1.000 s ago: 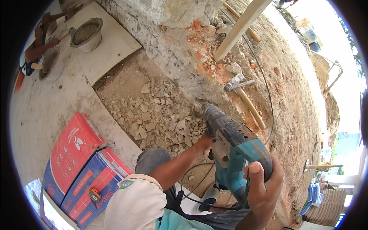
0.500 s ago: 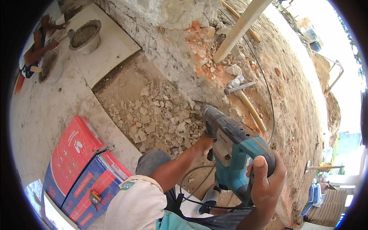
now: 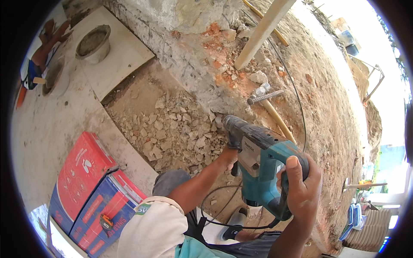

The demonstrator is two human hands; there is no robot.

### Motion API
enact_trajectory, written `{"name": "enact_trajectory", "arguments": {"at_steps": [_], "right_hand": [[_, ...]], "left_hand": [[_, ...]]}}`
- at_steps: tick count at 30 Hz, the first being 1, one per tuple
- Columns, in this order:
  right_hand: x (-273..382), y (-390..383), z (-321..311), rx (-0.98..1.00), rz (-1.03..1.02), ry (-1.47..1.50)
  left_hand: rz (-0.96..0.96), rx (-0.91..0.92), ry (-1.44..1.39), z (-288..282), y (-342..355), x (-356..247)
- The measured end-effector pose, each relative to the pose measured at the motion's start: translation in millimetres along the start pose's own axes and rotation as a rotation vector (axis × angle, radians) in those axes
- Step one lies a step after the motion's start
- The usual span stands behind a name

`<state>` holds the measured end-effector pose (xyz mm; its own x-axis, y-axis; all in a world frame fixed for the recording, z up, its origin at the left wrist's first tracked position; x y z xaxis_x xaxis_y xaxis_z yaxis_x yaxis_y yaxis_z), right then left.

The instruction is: The person uses a rotary hammer drill to break up and drill into a concrete ledge at a construction site.

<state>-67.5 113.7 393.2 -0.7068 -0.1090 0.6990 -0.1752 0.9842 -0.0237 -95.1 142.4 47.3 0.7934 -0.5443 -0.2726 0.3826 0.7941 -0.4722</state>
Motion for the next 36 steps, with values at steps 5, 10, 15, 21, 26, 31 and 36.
{"name": "enact_trajectory", "arguments": {"at_steps": [5,10,15,21,26,31,36], "right_hand": [[0.6,4.5,-1.1,-0.008,0.011,0.025],[-10.2,13.1,-4.3,-0.005,0.045,0.074],[-23.5,13.2,-15.6,0.02,0.059,0.115],[-32.8,-17.4,-3.6,-0.023,-0.052,0.165],[-40.3,-83.8,40.1,-0.074,0.0,0.158],[-25.6,-162.2,37.6,-0.034,-0.024,0.055],[-26.0,-192.7,34.6,-0.139,-0.008,0.241]], "left_hand": [[0.002,-0.123,0.04,-2.8,3.7,4.1],[0.032,-0.199,0.157,-17.9,23.2,5.1],[0.061,-0.197,0.157,-17.3,29.9,10.9],[0.188,-0.233,0.132,-27.7,26.1,12.8],[0.262,-0.109,-0.04,-79.3,3.7,32.7],[0.14,-0.061,0.014,-54.7,-100.2,46.1],[0.127,-0.237,0.753,-58.8,-103.4,38.5]]}}
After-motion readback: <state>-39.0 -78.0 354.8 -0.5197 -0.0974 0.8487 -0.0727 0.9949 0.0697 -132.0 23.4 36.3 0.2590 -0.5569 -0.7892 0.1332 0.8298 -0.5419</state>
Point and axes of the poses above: each hand's wrist, its own y-axis towards the middle knuckle, its own z-axis out of the palm, x = y × z, the point moved 7 cm from there along y, towards the middle knuckle, and after that the axes turned 9 degrees about -z, right-handed, at the moved point
